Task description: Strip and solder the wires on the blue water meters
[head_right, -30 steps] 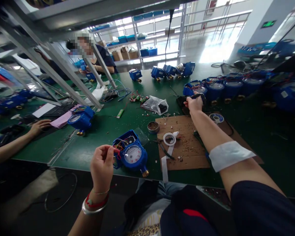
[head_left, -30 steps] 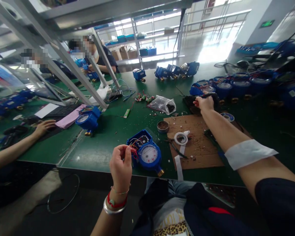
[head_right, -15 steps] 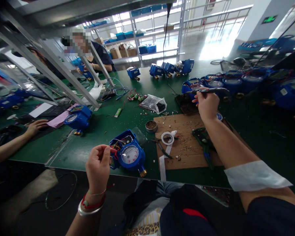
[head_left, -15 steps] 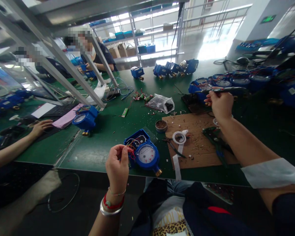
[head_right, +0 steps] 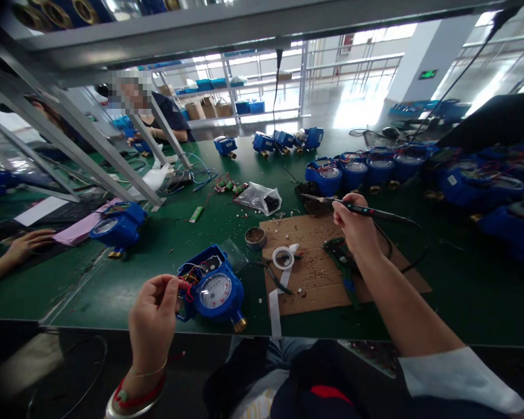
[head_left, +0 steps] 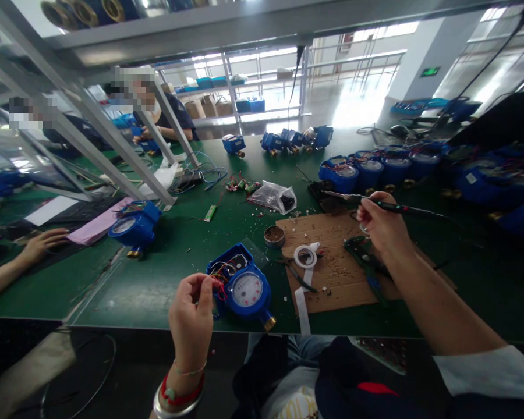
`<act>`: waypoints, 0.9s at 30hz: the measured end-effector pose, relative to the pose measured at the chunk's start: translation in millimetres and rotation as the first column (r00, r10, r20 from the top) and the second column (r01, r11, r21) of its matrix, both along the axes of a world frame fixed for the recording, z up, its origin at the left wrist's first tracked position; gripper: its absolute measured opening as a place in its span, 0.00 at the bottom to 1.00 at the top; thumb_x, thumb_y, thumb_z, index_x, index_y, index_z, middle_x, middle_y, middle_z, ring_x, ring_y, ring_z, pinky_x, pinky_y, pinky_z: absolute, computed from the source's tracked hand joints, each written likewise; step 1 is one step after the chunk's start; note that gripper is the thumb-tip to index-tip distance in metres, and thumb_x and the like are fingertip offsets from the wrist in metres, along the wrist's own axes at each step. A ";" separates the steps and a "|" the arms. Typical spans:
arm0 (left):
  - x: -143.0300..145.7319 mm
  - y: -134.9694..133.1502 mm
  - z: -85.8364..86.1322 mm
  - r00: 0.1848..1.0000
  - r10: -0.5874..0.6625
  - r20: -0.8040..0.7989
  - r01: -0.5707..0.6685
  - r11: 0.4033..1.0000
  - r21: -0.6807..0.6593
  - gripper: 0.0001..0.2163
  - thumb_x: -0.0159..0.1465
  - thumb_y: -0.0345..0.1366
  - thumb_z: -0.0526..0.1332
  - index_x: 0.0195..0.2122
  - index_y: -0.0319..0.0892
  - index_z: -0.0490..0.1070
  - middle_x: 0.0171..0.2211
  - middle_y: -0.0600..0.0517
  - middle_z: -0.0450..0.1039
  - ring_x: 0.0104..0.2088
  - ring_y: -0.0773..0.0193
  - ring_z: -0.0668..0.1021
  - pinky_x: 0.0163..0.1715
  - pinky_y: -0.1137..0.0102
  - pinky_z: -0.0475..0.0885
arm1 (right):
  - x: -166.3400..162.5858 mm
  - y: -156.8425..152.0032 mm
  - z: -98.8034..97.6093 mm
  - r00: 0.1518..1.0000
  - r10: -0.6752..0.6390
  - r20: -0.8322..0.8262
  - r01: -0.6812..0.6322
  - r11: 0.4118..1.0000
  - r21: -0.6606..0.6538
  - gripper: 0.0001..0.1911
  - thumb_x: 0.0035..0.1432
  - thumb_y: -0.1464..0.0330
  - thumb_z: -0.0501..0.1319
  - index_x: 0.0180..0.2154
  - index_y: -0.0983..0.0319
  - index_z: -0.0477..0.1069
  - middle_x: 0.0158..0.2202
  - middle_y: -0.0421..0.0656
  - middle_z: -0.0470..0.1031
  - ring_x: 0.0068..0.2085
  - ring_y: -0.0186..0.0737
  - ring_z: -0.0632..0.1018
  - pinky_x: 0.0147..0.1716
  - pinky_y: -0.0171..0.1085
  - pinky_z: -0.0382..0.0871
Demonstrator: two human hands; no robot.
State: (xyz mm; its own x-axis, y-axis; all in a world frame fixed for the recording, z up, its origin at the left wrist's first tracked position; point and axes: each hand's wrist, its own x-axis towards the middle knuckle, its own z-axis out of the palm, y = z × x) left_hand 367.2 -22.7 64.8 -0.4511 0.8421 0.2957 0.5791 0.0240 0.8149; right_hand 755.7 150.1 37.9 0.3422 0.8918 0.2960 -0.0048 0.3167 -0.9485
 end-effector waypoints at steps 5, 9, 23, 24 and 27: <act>-2.0 0.6 -1.0 1.000 -0.004 -0.023 0.004 1.000 0.009 0.13 0.64 0.47 0.57 0.37 0.41 0.68 0.30 0.51 0.75 0.21 0.66 0.72 0.21 0.72 0.67 | 8.4 2.5 -6.3 0.679 -0.179 0.712 0.140 0.984 0.114 0.10 0.59 0.60 0.57 0.42 0.54 0.66 0.38 0.41 0.74 0.38 0.43 0.77 0.40 0.42 0.73; -3.2 0.4 -1.9 1.000 -0.013 -0.026 0.013 1.000 0.018 0.13 0.63 0.47 0.57 0.37 0.41 0.69 0.30 0.50 0.75 0.22 0.66 0.72 0.21 0.72 0.68 | 11.1 5.5 -12.5 0.407 -0.029 0.913 0.001 0.999 0.032 0.11 0.58 0.63 0.58 0.42 0.56 0.71 0.42 0.44 0.76 0.43 0.46 0.77 0.43 0.41 0.71; -2.1 1.7 -2.6 1.000 -0.002 -0.002 0.002 1.000 0.017 0.14 0.63 0.46 0.57 0.38 0.40 0.69 0.30 0.49 0.75 0.23 0.65 0.73 0.21 0.72 0.68 | 30.0 38.7 -12.2 0.961 -0.058 0.270 0.121 0.968 -0.220 0.08 0.52 0.64 0.64 0.35 0.61 0.72 0.25 0.41 0.75 0.26 0.38 0.78 0.26 0.36 0.75; -1.8 1.5 -2.0 1.000 -0.004 -0.002 0.004 1.000 0.020 0.14 0.63 0.46 0.57 0.38 0.40 0.69 0.30 0.49 0.75 0.22 0.65 0.73 0.21 0.72 0.68 | 29.4 48.5 -14.1 0.967 -0.069 0.247 0.128 0.964 -0.234 0.07 0.53 0.65 0.63 0.33 0.62 0.71 0.24 0.41 0.75 0.25 0.38 0.78 0.24 0.36 0.75; -0.6 1.2 -0.2 1.000 -0.010 -0.012 0.010 1.000 0.023 0.14 0.63 0.46 0.57 0.38 0.40 0.69 0.30 0.49 0.75 0.22 0.65 0.72 0.20 0.72 0.67 | 33.1 68.7 -16.6 0.981 -0.087 0.173 0.134 0.950 -0.283 0.05 0.50 0.68 0.65 0.28 0.62 0.70 0.19 0.42 0.73 0.22 0.39 0.77 0.19 0.36 0.74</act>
